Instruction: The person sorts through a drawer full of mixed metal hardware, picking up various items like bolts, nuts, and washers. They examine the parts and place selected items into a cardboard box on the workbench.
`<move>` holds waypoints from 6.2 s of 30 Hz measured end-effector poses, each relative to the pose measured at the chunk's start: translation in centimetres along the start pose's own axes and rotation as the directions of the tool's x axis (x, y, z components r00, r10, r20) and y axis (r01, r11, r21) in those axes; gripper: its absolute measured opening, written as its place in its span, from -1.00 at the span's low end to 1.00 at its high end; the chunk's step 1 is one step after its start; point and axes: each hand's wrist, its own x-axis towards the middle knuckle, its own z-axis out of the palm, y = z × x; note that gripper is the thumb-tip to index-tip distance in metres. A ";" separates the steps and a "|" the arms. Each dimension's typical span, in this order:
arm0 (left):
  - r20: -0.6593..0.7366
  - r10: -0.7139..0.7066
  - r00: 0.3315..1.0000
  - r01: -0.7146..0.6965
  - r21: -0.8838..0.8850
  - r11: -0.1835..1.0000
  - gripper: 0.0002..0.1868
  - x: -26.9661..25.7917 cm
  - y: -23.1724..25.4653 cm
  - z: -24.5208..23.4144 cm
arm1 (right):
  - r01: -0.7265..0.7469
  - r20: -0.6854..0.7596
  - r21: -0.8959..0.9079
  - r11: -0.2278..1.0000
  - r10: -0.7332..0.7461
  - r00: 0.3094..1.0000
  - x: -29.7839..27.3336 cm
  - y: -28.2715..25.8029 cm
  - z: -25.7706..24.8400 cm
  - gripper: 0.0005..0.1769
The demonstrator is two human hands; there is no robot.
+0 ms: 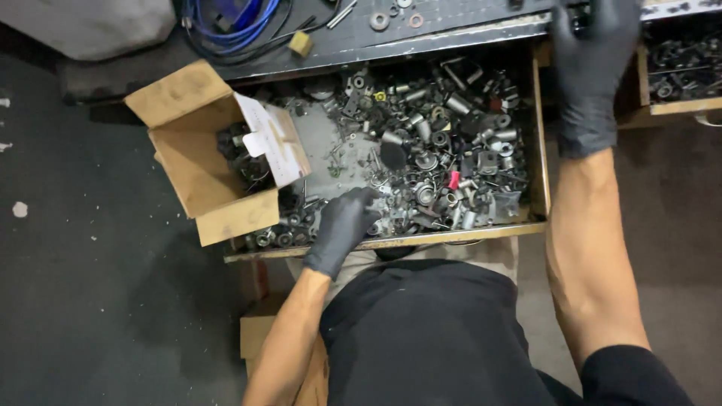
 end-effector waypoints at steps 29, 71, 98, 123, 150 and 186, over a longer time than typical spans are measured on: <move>0.110 0.080 0.991 -0.102 0.211 0.972 -0.76 2.0 -4.5 5.9 | -0.397 0.604 0.581 0.711 -0.049 0.796 -6.5 -20.2 -5.2 -0.82; -0.180 0.243 0.953 -0.124 -0.966 -0.226 -0.69 -2.3 13.0 -9.2 | -0.347 -0.211 -0.385 0.855 0.284 0.935 -0.4 8.8 4.8 -0.65; -0.251 0.039 0.967 -0.250 -0.916 0.315 -0.83 -4.0 10.0 -9.0 | -0.143 0.269 0.618 0.773 -0.037 0.962 -0.2 -25.9 -17.1 -0.82; -0.387 0.273 0.881 -0.474 -0.714 0.515 -0.87 -2.9 11.1 -9.9 | -0.274 0.351 0.640 0.718 0.043 0.935 -2.5 -24.3 -15.7 -0.82; -0.230 0.050 0.972 -0.212 -0.765 0.608 -0.76 -2.3 10.6 -10.0 | -0.297 0.390 0.650 0.700 0.029 0.920 -4.0 -23.3 -13.2 -0.81; -0.185 -0.140 0.973 -0.043 -0.739 0.672 -0.66 -0.8 11.5 -5.4 | -0.310 0.480 0.561 0.768 0.004 0.877 -5.7 -25.0 -13.1 -0.81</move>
